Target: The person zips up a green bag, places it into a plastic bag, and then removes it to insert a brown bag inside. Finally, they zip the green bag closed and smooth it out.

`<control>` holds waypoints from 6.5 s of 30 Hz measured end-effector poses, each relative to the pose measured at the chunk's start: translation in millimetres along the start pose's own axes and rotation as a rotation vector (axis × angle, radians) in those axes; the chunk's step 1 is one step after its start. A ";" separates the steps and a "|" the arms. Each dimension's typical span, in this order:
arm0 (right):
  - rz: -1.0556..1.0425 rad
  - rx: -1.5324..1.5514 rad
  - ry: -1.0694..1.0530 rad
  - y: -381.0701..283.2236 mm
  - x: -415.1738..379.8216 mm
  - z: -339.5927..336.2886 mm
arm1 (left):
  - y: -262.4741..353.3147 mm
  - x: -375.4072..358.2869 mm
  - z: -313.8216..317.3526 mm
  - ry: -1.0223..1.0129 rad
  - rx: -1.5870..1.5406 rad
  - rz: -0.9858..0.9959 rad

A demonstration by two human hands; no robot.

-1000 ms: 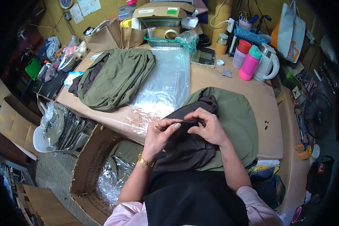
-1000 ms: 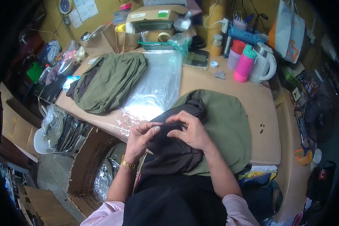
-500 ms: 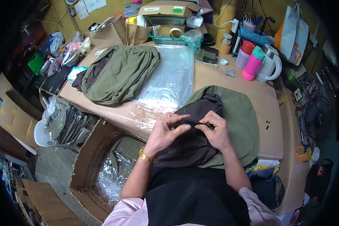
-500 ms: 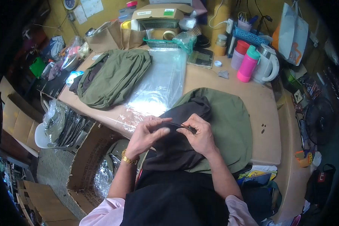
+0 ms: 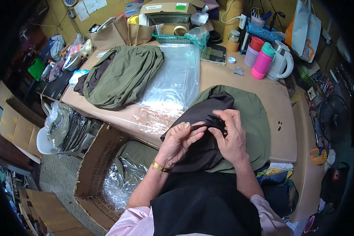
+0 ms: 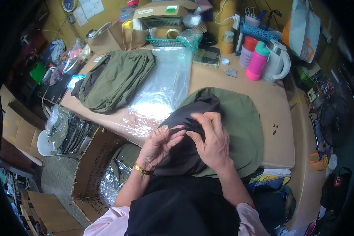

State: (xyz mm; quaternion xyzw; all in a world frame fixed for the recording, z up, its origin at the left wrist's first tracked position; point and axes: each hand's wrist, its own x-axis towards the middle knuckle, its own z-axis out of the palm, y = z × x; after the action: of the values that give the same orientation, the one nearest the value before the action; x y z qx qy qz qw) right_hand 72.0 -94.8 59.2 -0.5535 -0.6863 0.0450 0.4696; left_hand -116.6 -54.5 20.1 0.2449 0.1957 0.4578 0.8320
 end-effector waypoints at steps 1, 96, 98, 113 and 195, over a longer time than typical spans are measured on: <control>0.000 -0.001 0.002 -4.3 -0.6 -3.6 | -3.3 1.2 -0.2 -0.037 -0.033 0.009; 0.232 0.181 -0.111 93.2 -4.1 85.0 | -62.4 -32.0 -55.7 0.353 0.163 -0.035; 0.215 0.170 -0.097 95.5 -4.6 85.7 | -66.5 -31.1 -54.9 0.363 0.094 -0.016; 0.185 0.114 -0.221 23.2 -2.3 42.2 | -47.7 -34.7 -54.6 0.177 -0.274 0.095; 0.290 -0.323 -0.577 44.1 -43.9 14.4 | -23.7 -54.8 -92.0 0.419 0.784 0.076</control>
State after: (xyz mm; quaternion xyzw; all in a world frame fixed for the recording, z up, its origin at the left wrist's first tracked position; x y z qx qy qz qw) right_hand 91.3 -106.5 -0.6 -0.6768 -0.7032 0.1565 0.1515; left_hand -179.0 -91.3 -62.2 0.4507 0.5096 0.4189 0.6014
